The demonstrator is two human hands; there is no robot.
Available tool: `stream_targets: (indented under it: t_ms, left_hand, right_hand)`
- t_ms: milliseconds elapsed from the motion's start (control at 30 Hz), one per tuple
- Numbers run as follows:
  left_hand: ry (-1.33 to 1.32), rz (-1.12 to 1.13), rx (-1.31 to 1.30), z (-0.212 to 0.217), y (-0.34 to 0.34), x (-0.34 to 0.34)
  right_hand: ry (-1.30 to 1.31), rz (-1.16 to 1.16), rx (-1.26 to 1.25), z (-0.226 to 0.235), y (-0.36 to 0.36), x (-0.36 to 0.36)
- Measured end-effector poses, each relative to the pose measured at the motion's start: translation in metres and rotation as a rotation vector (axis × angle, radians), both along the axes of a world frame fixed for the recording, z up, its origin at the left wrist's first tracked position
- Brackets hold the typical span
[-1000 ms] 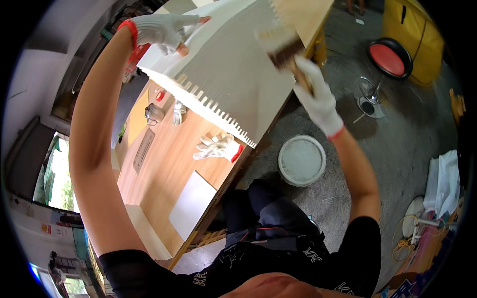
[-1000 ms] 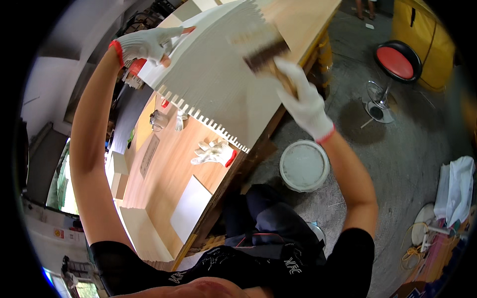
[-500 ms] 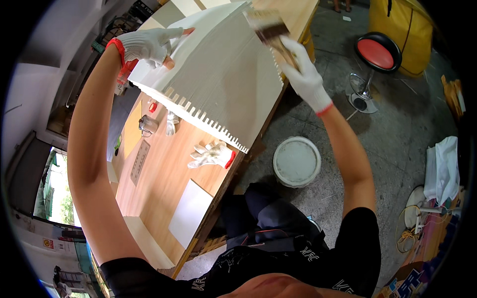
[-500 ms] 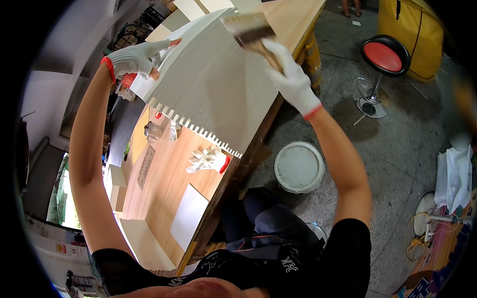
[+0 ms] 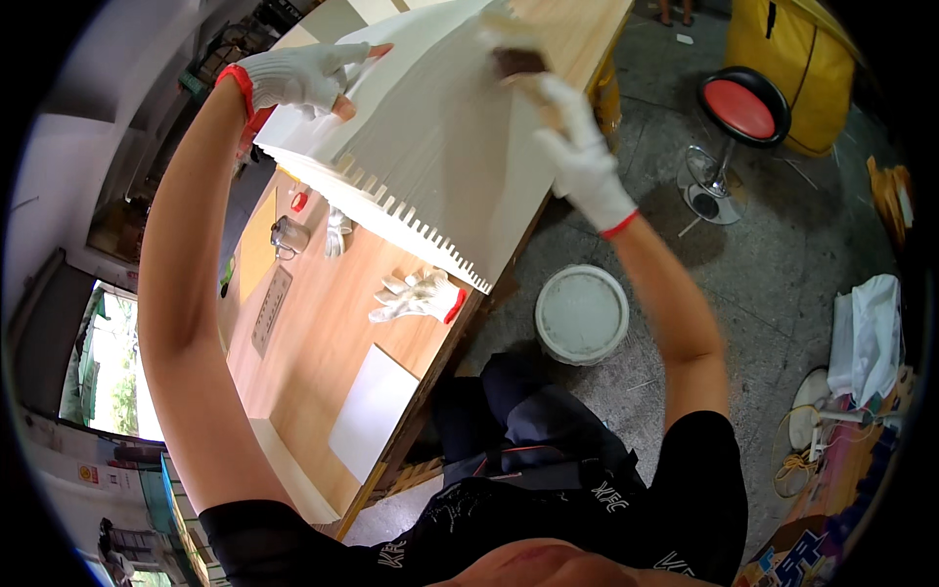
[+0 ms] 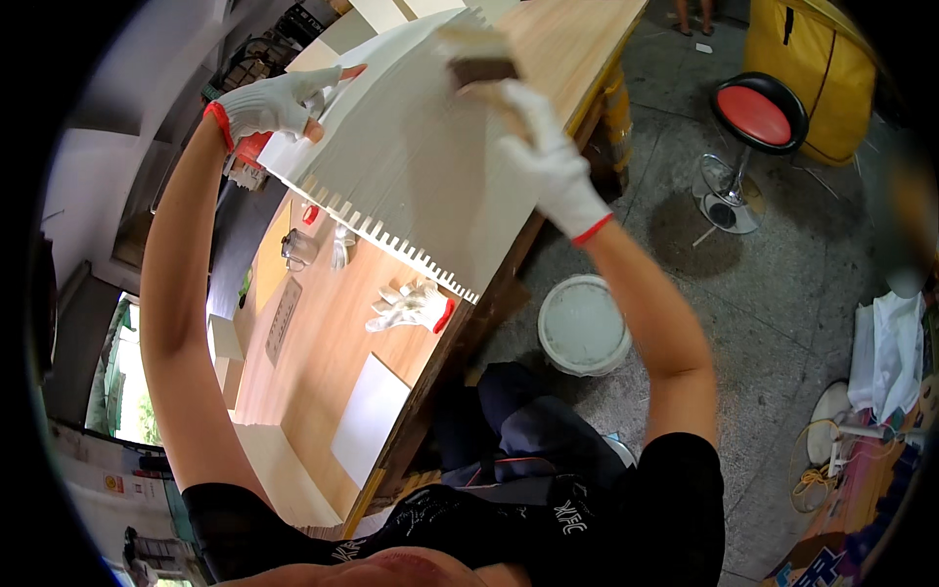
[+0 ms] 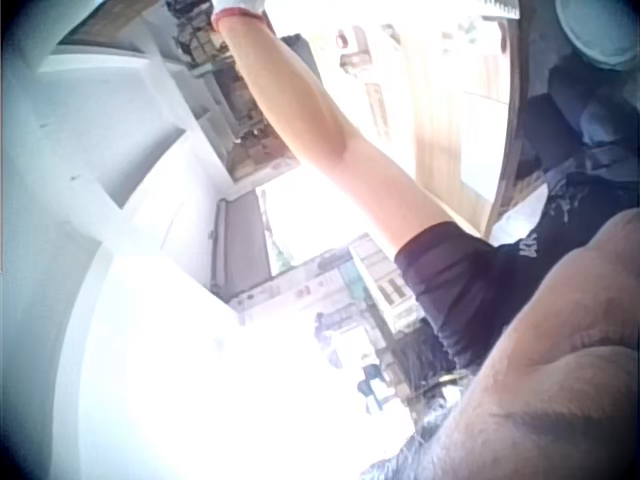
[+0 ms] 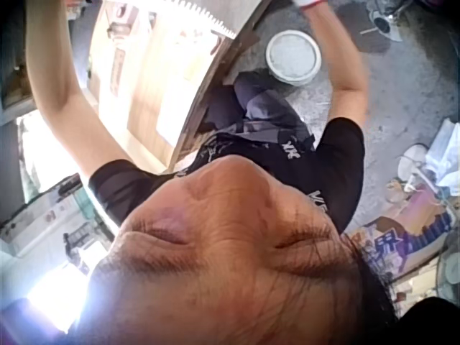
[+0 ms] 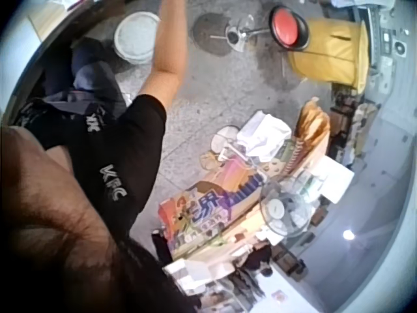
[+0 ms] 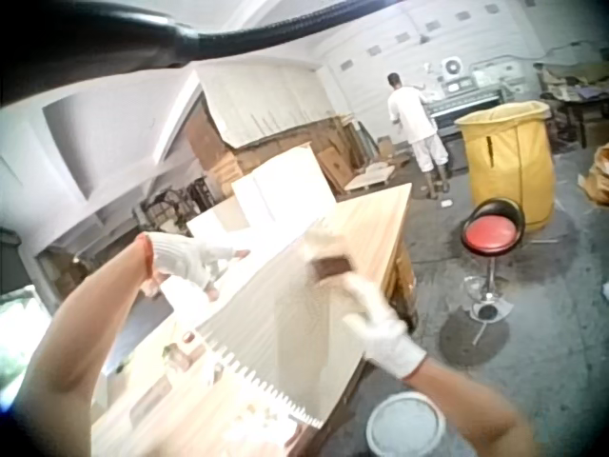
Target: The person repeatedly picks up a sheet of white paper, applies a white substance to its edge using a brush, and stacks it onto a growing pile. The process involves dipping the brush into a container and applying the substance to the paper before placing it on the stack.
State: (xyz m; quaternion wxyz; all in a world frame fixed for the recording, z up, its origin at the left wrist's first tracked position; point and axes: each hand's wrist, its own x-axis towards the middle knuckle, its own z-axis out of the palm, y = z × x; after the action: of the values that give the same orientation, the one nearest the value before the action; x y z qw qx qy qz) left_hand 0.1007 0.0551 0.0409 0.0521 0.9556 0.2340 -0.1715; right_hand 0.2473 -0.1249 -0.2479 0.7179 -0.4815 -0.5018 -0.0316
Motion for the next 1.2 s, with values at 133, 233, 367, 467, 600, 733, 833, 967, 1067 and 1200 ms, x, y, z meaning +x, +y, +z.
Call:
stream_targets:
  t_ms: [133,233,367,467,600,733,833,967,1067,1200]
  left_hand:
    - [0.032,-0.094,0.037,0.004,0.006,0.008]
    - [0.058,-0.023,0.086,0.002,-0.004,0.010]
    - [0.025,-0.038,0.045,0.002,0.005,-0.005]
    - [0.014,-0.006,0.055,0.000,0.003,-0.003]
    - [0.021,-0.010,0.134,-0.003,-0.004,0.004]
    - [-0.024,-0.023,0.165,-0.006,0.005,-0.004]
    - [0.089,0.066,0.136,-0.003,0.000,-0.002]
    - [0.041,-0.017,0.122,-0.006,0.014,-0.003]
    - [0.000,-0.030,0.127,-0.005,0.017,-0.008]
    - [-0.014,-0.020,0.151,-0.009,0.014,-0.010]
  right_hand:
    - [-0.044,-0.111,-0.066,-0.057,0.000,-0.075]
    - [-0.154,0.007,-0.394,-0.100,-0.047,-0.059]
    - [-0.145,-0.028,-0.201,-0.068,-0.060,-0.040]
    - [-0.076,0.063,-0.091,-0.011,-0.045,-0.040]
    - [-0.258,-0.109,-0.183,-0.059,-0.022,-0.049]
    - [-0.199,-0.001,-0.369,-0.072,-0.065,-0.051]
    - [-0.140,0.064,-0.226,-0.018,-0.074,-0.061]
    - [-0.188,0.097,-0.165,0.014,-0.048,-0.076]
    - [-0.424,-0.071,-0.221,-0.023,-0.058,-0.088]
    - [-0.675,-0.166,-0.372,-0.037,-0.096,-0.043]
